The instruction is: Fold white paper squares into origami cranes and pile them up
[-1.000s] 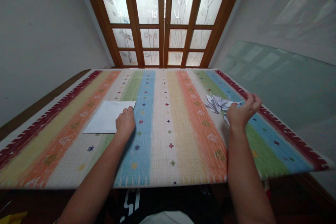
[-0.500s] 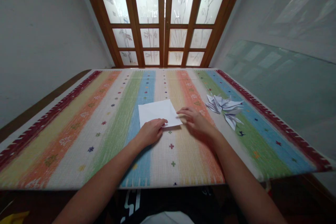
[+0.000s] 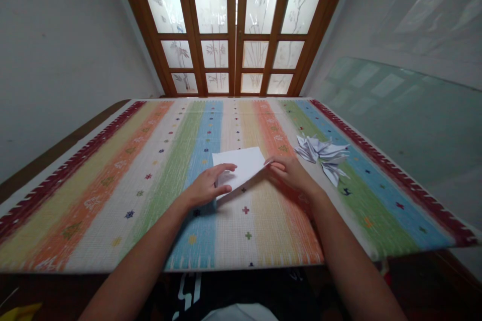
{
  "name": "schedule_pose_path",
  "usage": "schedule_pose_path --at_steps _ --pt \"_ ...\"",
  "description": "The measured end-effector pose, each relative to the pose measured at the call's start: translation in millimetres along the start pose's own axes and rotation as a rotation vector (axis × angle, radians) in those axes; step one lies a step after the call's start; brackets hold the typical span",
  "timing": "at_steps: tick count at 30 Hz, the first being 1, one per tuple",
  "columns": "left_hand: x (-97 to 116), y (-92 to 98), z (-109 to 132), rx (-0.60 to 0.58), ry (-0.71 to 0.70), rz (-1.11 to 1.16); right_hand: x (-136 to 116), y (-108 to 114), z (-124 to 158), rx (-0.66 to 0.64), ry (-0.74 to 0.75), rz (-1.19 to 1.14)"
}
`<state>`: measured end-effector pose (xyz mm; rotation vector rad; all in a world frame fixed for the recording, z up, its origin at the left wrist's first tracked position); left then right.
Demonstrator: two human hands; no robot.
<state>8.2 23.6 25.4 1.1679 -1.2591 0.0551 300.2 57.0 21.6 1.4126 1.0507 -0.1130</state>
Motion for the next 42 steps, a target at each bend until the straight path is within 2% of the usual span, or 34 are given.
schedule_pose_path --at_steps 4,8,15,19,24,29,32,34,36,42 --pt "-6.2 1.9 0.5 -0.046 0.038 0.013 0.3 9.5 0.6 0.082 -0.058 -0.005" --pt "-17.5 1.1 -2.9 0.107 0.146 -0.043 5.3 11.4 -0.8 0.121 -0.094 -0.002" --pt "-32.4 2.2 -5.3 0.251 0.292 0.041 12.2 10.2 -2.5 0.135 -0.143 0.026" --pt "-29.3 5.4 -3.3 0.29 0.369 0.025 14.2 7.4 -1.5 0.14 -0.201 0.009" --pt "-31.9 3.8 -3.0 0.323 0.44 0.006 19.3 -6.2 -0.5 0.139 -0.284 -0.104" --pt "-35.1 -0.7 -2.4 0.327 0.384 -0.151 21.5 -17.9 -2.1 0.071 -0.246 0.061" --pt "-32.5 -6.5 -3.4 0.246 0.296 -0.248 14.5 -19.6 -3.9 0.03 -0.135 0.129" --pt "-30.8 -11.8 -4.8 0.161 0.251 -0.263 5.5 -22.9 -4.8 -0.076 -0.028 0.107" --pt "-29.5 -14.6 -5.4 0.13 0.236 -0.289 -3.2 -27.0 -3.8 -0.208 0.031 0.029" --pt "-23.4 -12.0 -3.3 0.182 0.273 -0.376 -18.8 -32.2 2.0 -0.368 0.045 -0.08"
Point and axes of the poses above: each hand's wrist, its own z-axis away from the middle knuckle, its own y-axis out of the back of the hand, x = y × z, the point moved 4 cm from there along -z, towards the middle knuckle, and after that the axes turned 10 degrees about -x, right-handed, at the moved point
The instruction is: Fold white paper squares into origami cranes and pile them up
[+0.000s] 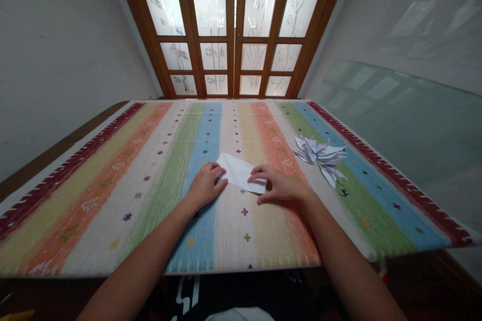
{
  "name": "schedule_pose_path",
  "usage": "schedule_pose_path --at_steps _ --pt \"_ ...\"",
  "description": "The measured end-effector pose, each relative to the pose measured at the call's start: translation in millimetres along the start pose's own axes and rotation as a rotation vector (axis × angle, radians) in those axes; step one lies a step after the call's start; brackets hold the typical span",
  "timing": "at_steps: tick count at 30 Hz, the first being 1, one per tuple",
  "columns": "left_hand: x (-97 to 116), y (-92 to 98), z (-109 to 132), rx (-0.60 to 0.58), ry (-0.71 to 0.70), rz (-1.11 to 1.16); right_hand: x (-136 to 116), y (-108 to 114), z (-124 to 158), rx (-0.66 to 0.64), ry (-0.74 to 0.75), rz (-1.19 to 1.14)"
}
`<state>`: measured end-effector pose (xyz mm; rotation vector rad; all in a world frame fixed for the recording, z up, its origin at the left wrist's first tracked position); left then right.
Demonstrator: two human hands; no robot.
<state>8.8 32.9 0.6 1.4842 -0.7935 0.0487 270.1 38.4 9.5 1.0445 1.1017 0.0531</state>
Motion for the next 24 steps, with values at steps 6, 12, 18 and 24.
schedule_pose_path --at_steps 6,12,18,24 --pt "22.8 -2.5 2.9 -0.091 -0.173 0.034 -12.7 -3.7 -5.5 0.008 0.1 0.037" --pt "31.7 -9.3 3.6 -0.18 -0.203 0.071 -17.9 -7.4 -11.0 0.083 -0.013 0.044" --pt "25.0 -11.2 -0.8 -0.165 -0.13 0.083 -10.7 -6.2 -14.5 0.277 -0.119 -0.041" --pt "24.3 -15.1 -2.1 -0.14 -0.203 0.054 7.0 -10.3 -18.2 0.379 -0.256 0.09"
Point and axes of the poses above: each hand's wrist, its own z-axis away from the middle knuckle, its own y-axis out of the back of the hand, x = y × z, the point moved 4 cm from there along -z, towards the middle knuckle, and after that the axes turned 10 degrees about -x, right-handed, at the moved point
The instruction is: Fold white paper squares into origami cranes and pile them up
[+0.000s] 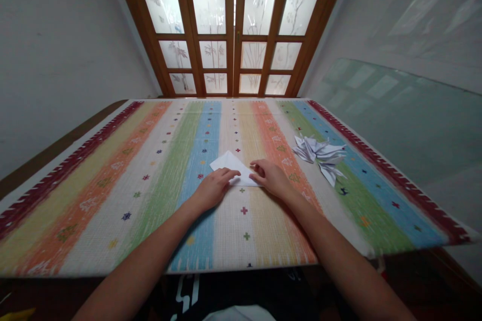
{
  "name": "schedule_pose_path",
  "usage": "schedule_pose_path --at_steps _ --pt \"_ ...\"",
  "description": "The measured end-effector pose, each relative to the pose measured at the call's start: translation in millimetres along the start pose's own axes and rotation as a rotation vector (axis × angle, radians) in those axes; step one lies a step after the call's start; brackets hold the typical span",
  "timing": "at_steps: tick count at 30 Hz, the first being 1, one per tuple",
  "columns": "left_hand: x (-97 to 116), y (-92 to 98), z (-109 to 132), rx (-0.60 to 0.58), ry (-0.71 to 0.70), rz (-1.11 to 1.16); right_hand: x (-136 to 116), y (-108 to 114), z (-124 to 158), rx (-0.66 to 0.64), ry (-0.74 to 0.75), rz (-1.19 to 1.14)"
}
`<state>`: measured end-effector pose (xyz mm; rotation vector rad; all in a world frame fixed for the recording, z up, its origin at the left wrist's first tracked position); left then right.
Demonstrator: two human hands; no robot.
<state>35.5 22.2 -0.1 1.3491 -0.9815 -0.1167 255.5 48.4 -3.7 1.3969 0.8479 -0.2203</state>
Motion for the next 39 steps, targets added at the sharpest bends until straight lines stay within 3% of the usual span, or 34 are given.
schedule_pose_path --at_steps 3,8,16,21,24,29,34,39 --pt "0.6 -3.2 -0.2 -0.04 -0.009 -0.09 -0.1 -3.8 -0.5 0.019 0.017 0.086" --pt "3.6 -2.2 1.3 -0.035 -0.02 -0.093 -3.7 -4.1 -1.1 -0.002 0.064 -0.011" --pt "9.6 3.9 3.2 -0.039 -0.016 -0.046 -8.9 -1.5 0.1 -0.098 0.025 -0.452" --pt "14.1 6.6 3.4 -0.015 -0.02 -0.029 -9.2 -14.6 -0.2 -0.241 -0.065 -0.779" --pt "14.8 8.7 3.5 0.037 -0.017 0.002 -5.1 -14.1 -1.6 -0.241 -0.081 -0.817" --pt "6.1 19.6 7.1 0.203 0.038 0.271 -7.4 15.9 1.7 -0.024 0.111 -0.539" --pt "-2.9 27.8 9.4 0.311 0.028 0.703 -24.0 24.0 10.7 -0.193 0.366 -0.705" --pt "-8.8 25.3 7.1 0.449 0.108 0.959 -17.7 13.5 10.1 -0.242 0.281 -0.791"
Point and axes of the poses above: each hand's wrist, its own z-axis away from the middle knuckle, its own y-axis out of the back of the hand, x = y × z, the point moved 4 cm from there along -z, towards the middle knuckle, and after that the axes turned 10 degrees about -x, right-handed, at the moved point
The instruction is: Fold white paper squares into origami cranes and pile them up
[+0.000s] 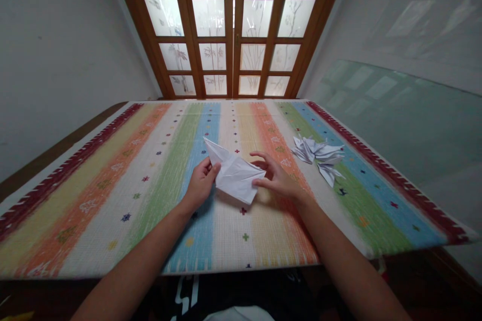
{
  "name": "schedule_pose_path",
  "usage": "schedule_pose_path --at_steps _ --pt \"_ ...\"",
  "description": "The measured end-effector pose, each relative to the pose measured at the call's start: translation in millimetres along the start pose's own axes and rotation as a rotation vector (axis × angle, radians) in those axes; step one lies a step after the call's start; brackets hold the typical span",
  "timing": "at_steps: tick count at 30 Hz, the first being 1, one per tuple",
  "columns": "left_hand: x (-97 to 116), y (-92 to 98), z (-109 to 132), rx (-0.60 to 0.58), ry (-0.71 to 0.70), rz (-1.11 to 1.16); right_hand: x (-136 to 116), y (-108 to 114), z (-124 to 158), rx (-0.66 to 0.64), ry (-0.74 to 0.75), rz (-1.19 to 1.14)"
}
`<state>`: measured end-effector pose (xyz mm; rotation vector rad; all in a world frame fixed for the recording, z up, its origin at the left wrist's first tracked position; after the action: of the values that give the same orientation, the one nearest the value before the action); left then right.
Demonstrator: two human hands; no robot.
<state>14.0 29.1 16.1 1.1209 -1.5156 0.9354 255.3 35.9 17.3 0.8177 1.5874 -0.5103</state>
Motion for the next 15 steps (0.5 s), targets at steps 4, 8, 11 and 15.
schedule_pose_path --at_steps 4,8,11,15 --pt "-14.9 5.7 -3.1 0.085 0.097 0.009 4.7 4.5 0.1 0.009 0.018 0.007" --pt "-27.5 11.9 -4.3 0.13 0.169 0.004 3.6 3.4 -0.5 -0.087 0.017 0.174" --pt "-28.0 10.5 -3.7 0.109 0.161 0.018 4.5 4.6 -0.8 -0.06 -0.011 0.312" --pt "-21.5 8.3 -2.1 0.068 0.129 -0.101 10.0 8.1 -1.6 -0.046 -0.058 0.336"
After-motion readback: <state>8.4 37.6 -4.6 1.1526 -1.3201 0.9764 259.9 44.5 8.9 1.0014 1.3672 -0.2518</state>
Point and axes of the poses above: each hand's wrist, its own z-axis away from the middle knuckle, its own y-axis out of the back of the hand, x = y × z, the point moved 4 cm from there along -z, towards the middle knuckle, and after that the axes turned 10 degrees about -x, right-handed, at the moved point
